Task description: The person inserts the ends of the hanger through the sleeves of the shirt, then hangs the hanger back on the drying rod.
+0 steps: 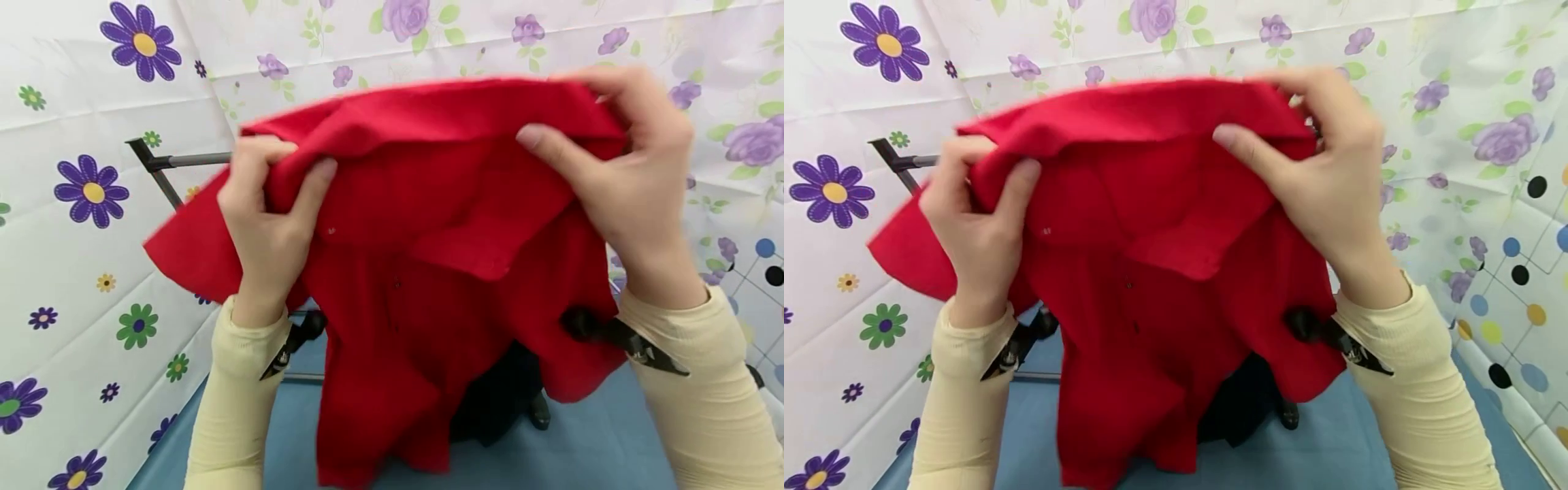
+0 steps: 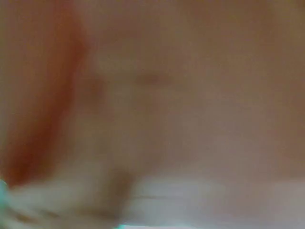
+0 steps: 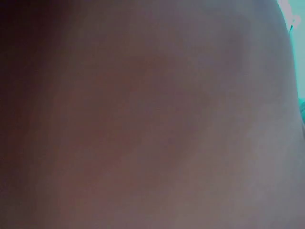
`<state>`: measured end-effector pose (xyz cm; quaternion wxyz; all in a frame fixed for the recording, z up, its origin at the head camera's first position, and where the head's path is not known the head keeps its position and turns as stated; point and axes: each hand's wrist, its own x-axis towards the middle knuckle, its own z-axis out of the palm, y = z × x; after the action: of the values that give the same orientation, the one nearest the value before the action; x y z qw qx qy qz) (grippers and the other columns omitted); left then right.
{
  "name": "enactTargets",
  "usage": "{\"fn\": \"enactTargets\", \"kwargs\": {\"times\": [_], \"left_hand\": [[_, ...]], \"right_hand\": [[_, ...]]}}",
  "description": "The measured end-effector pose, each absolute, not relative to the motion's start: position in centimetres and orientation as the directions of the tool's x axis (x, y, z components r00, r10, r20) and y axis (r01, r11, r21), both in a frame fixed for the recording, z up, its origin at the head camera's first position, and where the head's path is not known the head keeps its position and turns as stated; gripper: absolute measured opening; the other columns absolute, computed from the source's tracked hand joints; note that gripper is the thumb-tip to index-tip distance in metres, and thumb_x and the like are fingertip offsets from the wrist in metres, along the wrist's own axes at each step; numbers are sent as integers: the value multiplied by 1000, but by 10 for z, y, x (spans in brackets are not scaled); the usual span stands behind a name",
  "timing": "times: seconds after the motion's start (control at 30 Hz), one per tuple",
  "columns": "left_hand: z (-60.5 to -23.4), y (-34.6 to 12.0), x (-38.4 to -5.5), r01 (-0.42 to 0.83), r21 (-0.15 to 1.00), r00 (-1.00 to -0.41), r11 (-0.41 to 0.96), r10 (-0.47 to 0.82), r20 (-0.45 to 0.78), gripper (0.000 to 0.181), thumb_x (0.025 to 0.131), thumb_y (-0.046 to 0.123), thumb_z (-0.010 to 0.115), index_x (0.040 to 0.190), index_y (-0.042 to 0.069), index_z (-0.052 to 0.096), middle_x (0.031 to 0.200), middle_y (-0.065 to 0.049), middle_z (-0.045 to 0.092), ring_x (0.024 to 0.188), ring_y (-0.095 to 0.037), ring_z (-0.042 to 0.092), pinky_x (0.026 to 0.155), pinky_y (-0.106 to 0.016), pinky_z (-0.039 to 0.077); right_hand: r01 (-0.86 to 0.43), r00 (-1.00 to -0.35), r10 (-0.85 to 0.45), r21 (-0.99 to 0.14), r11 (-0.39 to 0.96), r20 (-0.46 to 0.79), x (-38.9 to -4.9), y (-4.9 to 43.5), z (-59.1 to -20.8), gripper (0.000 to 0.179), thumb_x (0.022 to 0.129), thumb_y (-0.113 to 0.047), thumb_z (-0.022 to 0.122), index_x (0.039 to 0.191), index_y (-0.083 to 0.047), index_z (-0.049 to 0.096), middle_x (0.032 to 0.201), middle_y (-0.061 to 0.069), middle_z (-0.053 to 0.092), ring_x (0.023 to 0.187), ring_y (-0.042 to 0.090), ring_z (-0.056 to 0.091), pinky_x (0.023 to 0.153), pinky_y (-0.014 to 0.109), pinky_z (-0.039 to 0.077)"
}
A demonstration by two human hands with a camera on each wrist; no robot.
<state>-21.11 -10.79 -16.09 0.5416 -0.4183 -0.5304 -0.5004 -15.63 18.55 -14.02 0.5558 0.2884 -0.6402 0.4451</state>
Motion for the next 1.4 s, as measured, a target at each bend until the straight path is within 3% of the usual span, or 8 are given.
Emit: {"fn": "enactTargets", "kwargs": {"times": [0.2, 0.33, 0.53, 0.8, 0.9, 1.1, 1.3, 1.4], "left_hand": [[-221, -119, -212, 879, 432, -455, 199, 80, 887, 16, 88, 11, 79, 87, 2, 67, 84, 1, 64, 79, -18, 57, 67, -28, 43], [-263, -121, -219, 785, 573, -616, 237, 196, 763, 13, 90, 17, 78, 86, 10, 68, 78, 1, 63, 72, -17, 58, 61, -27, 46], [-314, -126, -229, 644, 714, -763, 274, 308, 569, 14, 94, 29, 74, 92, 16, 69, 81, 0, 66, 66, -17, 64, 56, -31, 53], [-368, -137, -234, 545, 738, -804, 397, 496, 327, 23, 97, 37, 69, 115, 24, 71, 99, 7, 69, 80, -11, 67, 72, -32, 56], [-386, -140, -238, 546, 690, -783, 475, 583, 217, 19, 98, 40, 66, 109, 25, 71, 93, 13, 68, 81, -9, 63, 74, -31, 53], [-415, -144, -247, 543, 651, -711, 530, 703, 21, 18, 100, 43, 62, 96, 27, 68, 67, 12, 54, 60, -6, 48, 61, -24, 41], [-417, -146, -250, 520, 636, -715, 570, 698, -41, 30, 99, 47, 62, 83, 22, 64, 59, 10, 40, 52, -6, 36, 55, -23, 33], [-410, -150, -249, 518, 606, -735, 603, 676, -44, 35, 98, 51, 61, 84, 20, 67, 62, 9, 46, 56, -7, 42, 57, -25, 36]], "right_hand": [[-729, -482, 9, -406, 550, 876, -173, 193, -199, 39, 80, -10, 87, 118, -13, 75, 93, -4, 71, 74, 9, 60, 63, 20, 43], [-639, -589, -16, -453, 622, 808, -189, 195, -246, 34, 82, -20, 87, 115, -20, 75, 96, -6, 72, 77, 8, 59, 65, 21, 41], [-620, -602, -105, -380, 686, 792, -200, 190, -304, 30, 86, -27, 83, 113, -18, 73, 103, -3, 73, 82, 7, 62, 70, 21, 45], [-560, -719, -141, -447, 698, 681, -203, 181, -359, 20, 96, -35, 71, 111, -21, 73, 95, -8, 72, 76, 5, 61, 70, 27, 50], [-510, -782, -147, -486, 710, 606, -207, 180, -383, 22, 99, -40, 66, 109, -22, 74, 89, -9, 71, 71, 6, 59, 69, 30, 51], [-376, -900, -142, -568, 732, 412, -220, 180, -422, 39, 102, -53, 53, 107, -20, 75, 80, -12, 67, 71, 5, 60, 73, 33, 52], [-326, -936, -167, -582, 745, 310, -229, 181, -443, 45, 104, -56, 46, 103, -21, 74, 72, -13, 62, 68, 4, 60, 73, 33, 51], [-327, -935, -170, -567, 756, 313, -228, 181, -444, 45, 104, -55, 45, 105, -20, 74, 74, -12, 63, 71, 5, 61, 75, 35, 52]]}}
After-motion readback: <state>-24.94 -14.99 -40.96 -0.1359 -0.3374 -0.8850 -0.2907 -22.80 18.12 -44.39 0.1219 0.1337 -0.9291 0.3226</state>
